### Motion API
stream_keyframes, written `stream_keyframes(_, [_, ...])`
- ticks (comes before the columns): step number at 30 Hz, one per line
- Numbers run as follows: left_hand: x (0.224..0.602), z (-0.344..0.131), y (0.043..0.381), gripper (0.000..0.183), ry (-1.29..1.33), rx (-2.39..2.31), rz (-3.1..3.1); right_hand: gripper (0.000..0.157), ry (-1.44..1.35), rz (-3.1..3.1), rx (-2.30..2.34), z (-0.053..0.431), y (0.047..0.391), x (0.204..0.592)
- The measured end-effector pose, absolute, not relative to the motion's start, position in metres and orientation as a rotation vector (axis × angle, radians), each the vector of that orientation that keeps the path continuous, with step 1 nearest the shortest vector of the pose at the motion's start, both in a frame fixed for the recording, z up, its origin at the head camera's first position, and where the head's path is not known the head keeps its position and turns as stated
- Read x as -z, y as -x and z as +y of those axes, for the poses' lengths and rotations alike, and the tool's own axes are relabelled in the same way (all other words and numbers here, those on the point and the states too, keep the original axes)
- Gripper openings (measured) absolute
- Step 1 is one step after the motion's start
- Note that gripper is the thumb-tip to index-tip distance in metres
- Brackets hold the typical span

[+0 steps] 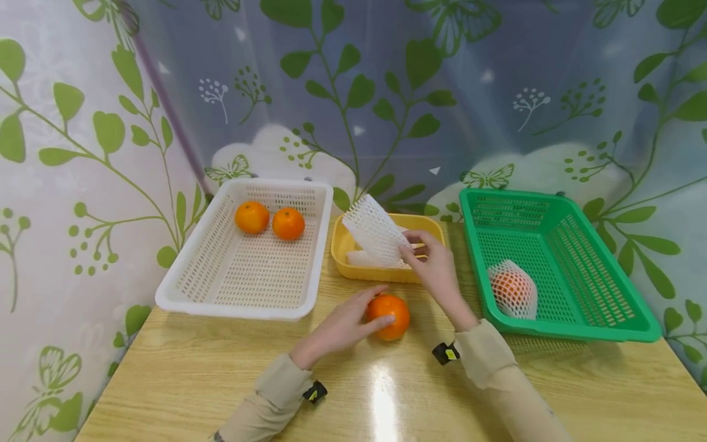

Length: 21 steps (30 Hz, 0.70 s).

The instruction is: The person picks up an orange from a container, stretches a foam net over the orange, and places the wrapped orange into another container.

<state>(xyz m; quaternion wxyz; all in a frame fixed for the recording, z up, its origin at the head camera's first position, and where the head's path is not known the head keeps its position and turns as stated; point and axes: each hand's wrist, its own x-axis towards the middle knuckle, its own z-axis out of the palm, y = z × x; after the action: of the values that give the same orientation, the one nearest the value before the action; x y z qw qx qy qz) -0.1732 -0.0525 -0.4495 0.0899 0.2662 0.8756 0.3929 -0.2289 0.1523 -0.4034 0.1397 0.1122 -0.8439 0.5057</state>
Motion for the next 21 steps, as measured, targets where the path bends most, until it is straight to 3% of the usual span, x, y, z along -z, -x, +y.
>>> stream_keyframes(12, [0.425,-0.042,0.182,0.033,-0.59,-1.882,2.526,0.033,-0.348,-2.336,-1.819,0.149,0.205,0.392])
stream_keyframes(21, [0.417,-0.031,0.186,0.029,-0.312,-2.449,2.106,0.036,-0.438,-2.311,-1.721,0.149,0.194,0.401])
